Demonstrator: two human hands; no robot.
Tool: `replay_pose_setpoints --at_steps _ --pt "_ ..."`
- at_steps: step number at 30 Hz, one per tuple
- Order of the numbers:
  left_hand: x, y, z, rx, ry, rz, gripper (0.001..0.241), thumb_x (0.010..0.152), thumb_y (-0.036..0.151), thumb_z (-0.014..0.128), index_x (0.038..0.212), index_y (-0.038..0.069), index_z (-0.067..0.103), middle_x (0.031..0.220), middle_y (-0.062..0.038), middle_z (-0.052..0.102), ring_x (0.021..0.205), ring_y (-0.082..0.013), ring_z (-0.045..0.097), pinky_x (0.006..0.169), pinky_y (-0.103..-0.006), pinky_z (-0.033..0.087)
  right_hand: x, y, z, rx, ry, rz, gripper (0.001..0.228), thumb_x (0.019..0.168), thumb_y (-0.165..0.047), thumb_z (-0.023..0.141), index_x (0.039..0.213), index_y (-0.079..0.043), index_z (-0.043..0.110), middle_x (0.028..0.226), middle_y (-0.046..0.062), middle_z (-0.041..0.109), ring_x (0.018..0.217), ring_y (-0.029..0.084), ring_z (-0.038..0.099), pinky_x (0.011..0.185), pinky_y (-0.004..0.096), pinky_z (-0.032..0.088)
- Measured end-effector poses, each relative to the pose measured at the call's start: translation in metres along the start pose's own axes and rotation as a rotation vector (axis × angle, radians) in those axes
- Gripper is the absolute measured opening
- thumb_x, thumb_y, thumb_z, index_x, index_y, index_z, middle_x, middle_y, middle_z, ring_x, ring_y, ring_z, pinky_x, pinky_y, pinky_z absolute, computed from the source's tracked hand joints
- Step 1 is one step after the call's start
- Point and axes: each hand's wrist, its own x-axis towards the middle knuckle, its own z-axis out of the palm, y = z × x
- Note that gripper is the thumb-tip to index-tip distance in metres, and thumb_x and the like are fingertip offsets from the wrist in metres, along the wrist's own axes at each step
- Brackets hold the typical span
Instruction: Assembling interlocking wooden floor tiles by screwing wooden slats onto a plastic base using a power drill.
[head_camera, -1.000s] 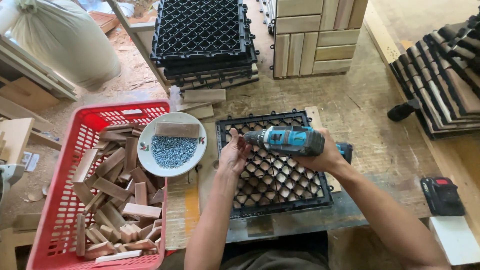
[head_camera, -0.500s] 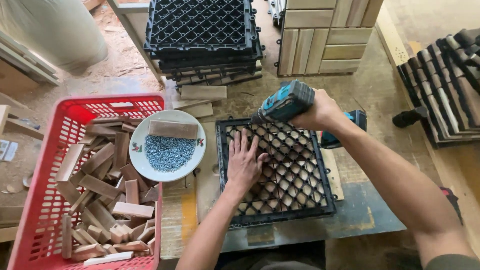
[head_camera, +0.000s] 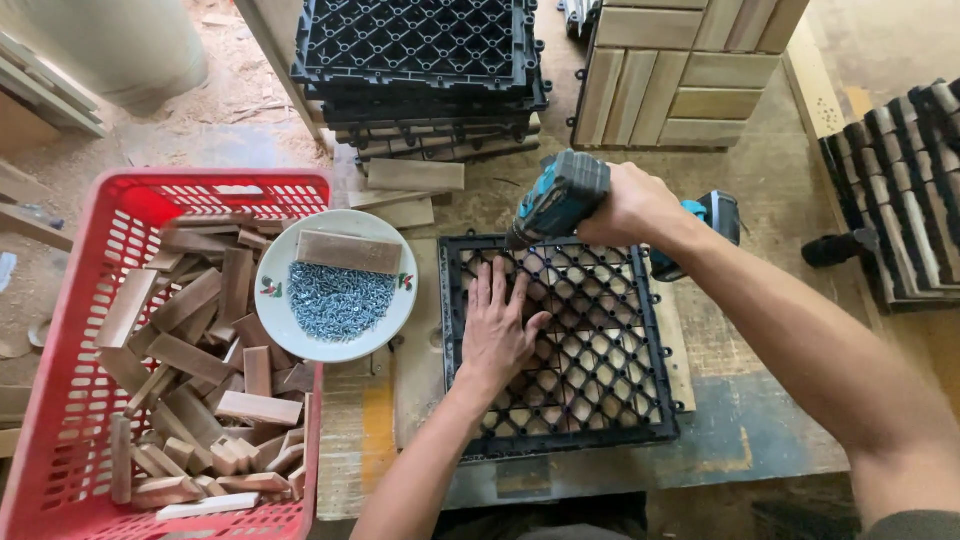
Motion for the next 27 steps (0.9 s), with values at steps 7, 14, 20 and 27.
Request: replay_pose_setpoints --at_steps 7,14,20,27 --pt "0.002 0.001 -0.001 0.027 0.046 0.010 0.072 0.095 0.061 0.052 0.143 0.008 0.054 0.157 -0.030 0.035 0.148 -0.0481 0.029 0.120 -0.0563 0.026 0.015 -0.012 -0.008 -0.086 -0.019 -0.030 0.063 0.063 -0.038 0.077 0.120 -0.011 0.071 0.120 0.014 0.075 0.117 0.033 0.069 0.101 0.050 0.053" --pt "0.002 0.000 -0.004 -0.013 0.027 0.022 0.071 0.099 0.062 0.047 0.144 0.007 0.054 0.158 -0.031 0.033 0.148 -0.0497 0.028 0.120 -0.0575 0.024 0.014 -0.029 -0.014 -0.174 -0.030 -0.097 0.056 0.067 -0.036 0.069 0.116 -0.009 0.074 0.114 0.015 0.077 0.112 0.035 0.071 0.099 0.050 0.054" --pt "0.001 0.002 -0.005 -0.014 0.007 0.013 0.073 0.098 0.064 0.046 0.143 0.006 0.054 0.158 -0.031 0.033 0.149 -0.0492 0.027 0.121 -0.0576 0.024 0.012 -0.029 -0.015 -0.232 -0.031 -0.125 0.054 0.068 -0.033 0.066 0.116 -0.009 0.073 0.114 0.014 0.077 0.113 0.033 0.071 0.099 0.049 0.054" --pt "-0.001 0.003 -0.006 0.017 -0.041 0.004 0.074 0.094 0.062 0.054 0.146 0.010 0.050 0.159 -0.030 0.031 0.149 -0.0485 0.027 0.121 -0.0587 0.025 -0.009 -0.029 -0.010 -0.251 -0.005 -0.213 0.051 0.071 -0.026 0.061 0.116 -0.004 0.073 0.114 0.016 0.077 0.112 0.035 0.071 0.097 0.050 0.054"
